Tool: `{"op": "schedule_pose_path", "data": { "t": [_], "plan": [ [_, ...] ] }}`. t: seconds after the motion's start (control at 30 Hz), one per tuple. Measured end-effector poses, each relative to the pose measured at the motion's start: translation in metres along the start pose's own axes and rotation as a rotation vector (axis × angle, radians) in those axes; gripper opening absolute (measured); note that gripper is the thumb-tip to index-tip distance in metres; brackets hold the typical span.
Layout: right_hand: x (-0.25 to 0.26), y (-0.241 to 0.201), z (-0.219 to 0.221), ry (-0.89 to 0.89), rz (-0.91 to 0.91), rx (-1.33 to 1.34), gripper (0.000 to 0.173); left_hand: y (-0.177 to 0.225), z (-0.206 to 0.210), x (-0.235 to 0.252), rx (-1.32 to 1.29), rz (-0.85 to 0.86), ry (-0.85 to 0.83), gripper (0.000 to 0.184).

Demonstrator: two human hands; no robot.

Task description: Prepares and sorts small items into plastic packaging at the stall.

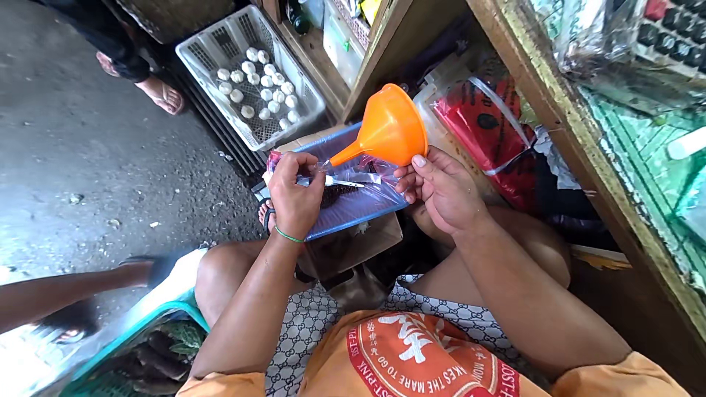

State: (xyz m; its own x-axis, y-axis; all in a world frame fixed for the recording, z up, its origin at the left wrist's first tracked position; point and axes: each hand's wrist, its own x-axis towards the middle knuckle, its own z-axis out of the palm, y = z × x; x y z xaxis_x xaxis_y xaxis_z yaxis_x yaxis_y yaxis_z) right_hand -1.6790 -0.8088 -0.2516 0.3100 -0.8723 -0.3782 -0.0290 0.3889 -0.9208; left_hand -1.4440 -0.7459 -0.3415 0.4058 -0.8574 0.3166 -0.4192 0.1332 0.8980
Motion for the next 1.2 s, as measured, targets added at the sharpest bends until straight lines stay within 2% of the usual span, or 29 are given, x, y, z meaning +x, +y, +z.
{"op": "schedule_pose_path", "data": {
  "t": [0.23,0.33,0.4,0.47,0.53,0.63,0.67,0.73,0.77,0.87,0.97,1.07,1.2],
  "plan": [
    [0.002,0.003,-0.001,-0.008,0.018,-0.022,0.019,0.004,-0.001,0.001,0.033,0.094,-0.134,0.025],
    [0.003,0.003,-0.002,-0.041,0.033,-0.051,0.019,0.004,-0.004,0.002,0.023,0.088,-0.169,0.020],
    [0.008,-0.002,0.002,-0.097,0.000,-0.179,0.018,0.006,-0.008,0.003,-0.043,-0.028,-0.233,0.016],
    [0.018,-0.010,0.012,-0.148,-0.110,-0.369,0.017,0.007,-0.019,0.007,-0.155,-0.248,-0.364,0.013],
    [0.034,-0.022,0.027,-0.226,-0.193,-0.508,0.015,0.001,-0.028,0.014,-0.221,-0.365,-0.464,0.011],
    [0.062,-0.025,0.045,-0.313,-0.276,-0.399,0.033,-0.016,-0.038,0.022,-0.243,-0.401,-0.450,0.011],
    [0.073,-0.018,0.047,-0.277,-0.280,-0.319,0.037,-0.021,-0.042,0.023,-0.248,-0.401,-0.403,0.011],
    [0.098,0.019,0.047,-0.087,-0.201,-0.367,0.027,-0.032,-0.049,0.026,-0.271,-0.439,-0.267,0.015],
    [0.109,0.048,0.043,-0.050,-0.102,-0.559,0.026,-0.036,-0.052,0.027,-0.272,-0.453,-0.200,0.015],
    [0.128,0.144,0.033,-0.182,0.222,-1.218,0.024,-0.044,-0.054,0.033,-0.279,-0.456,-0.072,0.013],
    [0.129,0.205,0.023,-0.183,0.353,-1.578,0.024,-0.047,-0.052,0.034,-0.310,-0.440,-0.039,0.013],
    [0.127,0.219,0.019,-0.156,0.304,-1.638,0.023,-0.045,-0.050,0.033,-0.298,-0.445,-0.043,0.013],
    [0.121,0.200,0.026,-0.202,0.305,-1.648,0.021,-0.049,-0.051,0.035,-0.309,-0.423,-0.017,0.015]
  ]
}}
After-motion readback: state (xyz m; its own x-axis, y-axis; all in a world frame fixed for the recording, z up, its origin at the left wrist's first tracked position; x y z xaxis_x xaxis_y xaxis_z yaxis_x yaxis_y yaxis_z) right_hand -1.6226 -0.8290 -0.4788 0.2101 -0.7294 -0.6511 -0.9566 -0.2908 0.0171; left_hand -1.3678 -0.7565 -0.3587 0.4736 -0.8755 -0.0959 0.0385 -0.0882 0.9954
